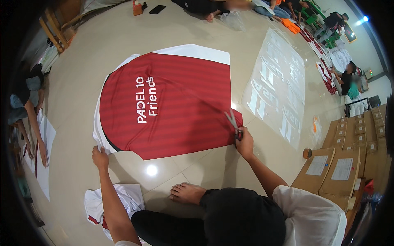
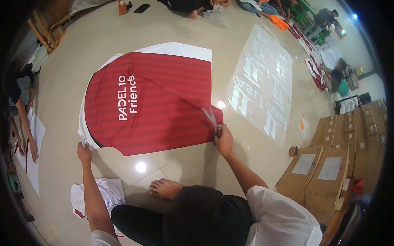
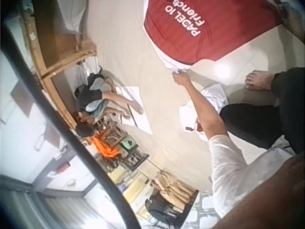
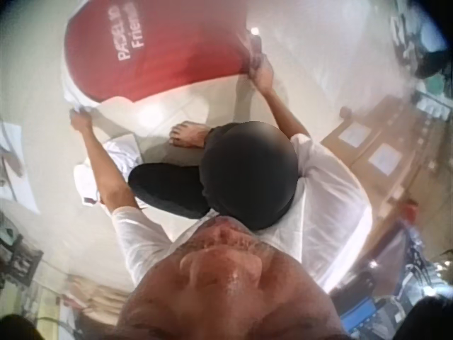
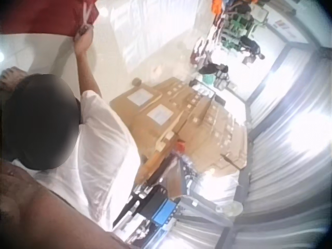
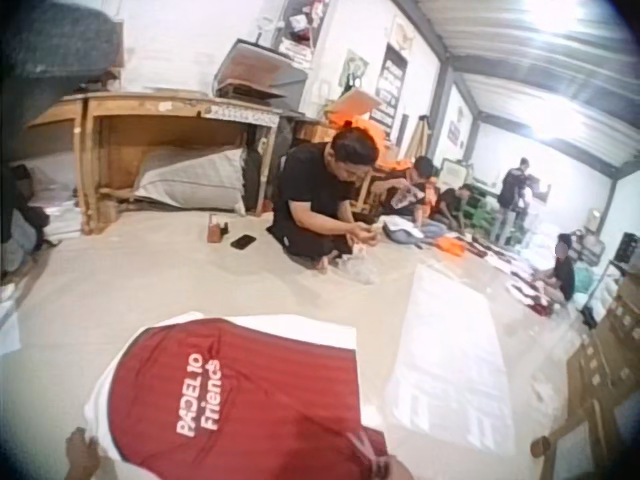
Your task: The person lays a red and white jersey flat on the floor and uses scissors to cut along the seam line, separating the white side panel from the red main body. The person continues cutting around the curved shoulder and side edges to remove the panel completely.
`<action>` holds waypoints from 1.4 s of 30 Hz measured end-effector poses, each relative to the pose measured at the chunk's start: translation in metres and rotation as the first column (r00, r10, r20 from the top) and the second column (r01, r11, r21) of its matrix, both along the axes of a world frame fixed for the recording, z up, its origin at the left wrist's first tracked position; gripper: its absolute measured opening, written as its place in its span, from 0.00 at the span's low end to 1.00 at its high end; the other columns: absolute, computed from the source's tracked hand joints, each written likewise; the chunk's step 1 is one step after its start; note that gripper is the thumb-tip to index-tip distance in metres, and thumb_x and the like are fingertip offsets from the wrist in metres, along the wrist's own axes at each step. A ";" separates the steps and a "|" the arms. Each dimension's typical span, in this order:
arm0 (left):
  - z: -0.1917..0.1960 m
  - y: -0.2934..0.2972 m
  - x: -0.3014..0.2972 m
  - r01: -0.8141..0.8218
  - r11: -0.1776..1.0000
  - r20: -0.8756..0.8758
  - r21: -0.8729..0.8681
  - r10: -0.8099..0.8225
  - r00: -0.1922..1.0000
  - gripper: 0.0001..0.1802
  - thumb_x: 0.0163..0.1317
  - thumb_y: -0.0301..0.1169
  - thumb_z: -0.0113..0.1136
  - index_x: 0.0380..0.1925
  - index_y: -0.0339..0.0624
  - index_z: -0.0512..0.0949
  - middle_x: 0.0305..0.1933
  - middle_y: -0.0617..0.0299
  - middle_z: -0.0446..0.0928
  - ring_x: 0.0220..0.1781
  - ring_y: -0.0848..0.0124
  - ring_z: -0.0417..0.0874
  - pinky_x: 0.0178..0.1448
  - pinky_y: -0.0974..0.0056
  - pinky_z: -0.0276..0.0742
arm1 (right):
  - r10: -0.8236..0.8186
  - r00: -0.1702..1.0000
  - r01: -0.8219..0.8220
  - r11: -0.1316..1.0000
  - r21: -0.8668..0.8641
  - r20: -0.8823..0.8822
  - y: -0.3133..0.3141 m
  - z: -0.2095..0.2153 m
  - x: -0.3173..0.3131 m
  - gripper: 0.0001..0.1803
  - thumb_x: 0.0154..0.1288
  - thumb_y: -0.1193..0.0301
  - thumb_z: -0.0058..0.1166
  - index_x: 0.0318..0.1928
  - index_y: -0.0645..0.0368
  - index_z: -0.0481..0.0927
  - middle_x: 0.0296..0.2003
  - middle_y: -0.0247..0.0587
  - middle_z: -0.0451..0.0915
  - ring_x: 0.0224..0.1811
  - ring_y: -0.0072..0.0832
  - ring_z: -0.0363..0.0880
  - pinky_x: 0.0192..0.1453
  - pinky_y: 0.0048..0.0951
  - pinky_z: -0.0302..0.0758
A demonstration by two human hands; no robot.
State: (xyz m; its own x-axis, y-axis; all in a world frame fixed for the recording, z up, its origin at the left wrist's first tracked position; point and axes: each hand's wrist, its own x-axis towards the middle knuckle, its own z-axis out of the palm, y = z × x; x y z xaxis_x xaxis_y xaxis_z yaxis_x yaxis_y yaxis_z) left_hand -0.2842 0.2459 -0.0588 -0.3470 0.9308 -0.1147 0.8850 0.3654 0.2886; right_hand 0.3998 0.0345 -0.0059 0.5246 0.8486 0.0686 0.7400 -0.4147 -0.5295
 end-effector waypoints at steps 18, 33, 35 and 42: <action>0.034 -0.254 -0.086 -0.730 0.635 0.967 -0.251 0.127 -0.222 0.14 0.83 0.31 0.55 0.59 0.31 0.75 0.56 0.55 0.80 0.55 0.66 0.81 0.60 0.61 0.82 | 0.257 0.783 -0.282 0.958 0.045 -0.567 0.074 0.051 -0.118 0.21 0.59 0.77 0.72 0.52 0.58 0.81 0.29 0.33 0.81 0.30 0.18 0.78 0.35 0.28 0.76; 0.067 -0.300 -0.147 -0.499 0.857 0.927 0.131 0.073 0.369 0.18 0.78 0.26 0.57 0.62 0.27 0.75 0.62 0.46 0.82 0.60 0.60 0.87 0.65 0.62 0.91 | 0.143 0.261 -0.069 0.989 0.129 -0.955 0.119 0.129 -0.105 0.23 0.66 0.75 0.71 0.59 0.60 0.79 0.38 0.30 0.80 0.39 0.19 0.80 0.40 0.26 0.78; 0.056 -0.244 -0.143 -0.633 0.757 0.987 -0.162 0.111 -0.120 0.17 0.81 0.29 0.55 0.61 0.27 0.76 0.62 0.47 0.83 0.60 0.60 0.87 0.67 0.60 0.91 | 0.264 0.341 -0.115 0.964 0.239 -0.902 0.180 0.100 -0.112 0.24 0.66 0.75 0.71 0.60 0.62 0.80 0.37 0.31 0.81 0.36 0.20 0.79 0.39 0.27 0.77; 0.112 -0.024 -0.199 -0.578 0.798 0.981 -0.168 0.076 -0.181 0.24 0.84 0.36 0.49 0.69 0.29 0.72 0.70 0.44 0.79 0.70 0.52 0.82 0.75 0.48 0.81 | 0.393 0.518 -0.063 0.903 0.425 -0.760 0.448 0.133 -0.189 0.26 0.55 0.74 0.76 0.56 0.63 0.84 0.48 0.50 0.87 0.52 0.40 0.87 0.51 0.38 0.86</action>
State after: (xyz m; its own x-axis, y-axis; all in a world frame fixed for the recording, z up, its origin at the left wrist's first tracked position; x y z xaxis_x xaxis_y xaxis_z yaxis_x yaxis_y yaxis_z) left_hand -0.4830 0.2220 0.0535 -0.3845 0.7853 -0.4852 -0.6009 0.1861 0.7774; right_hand 0.2109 0.4829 0.1267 0.2769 0.9609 -0.0042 -0.0425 0.0079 -0.9991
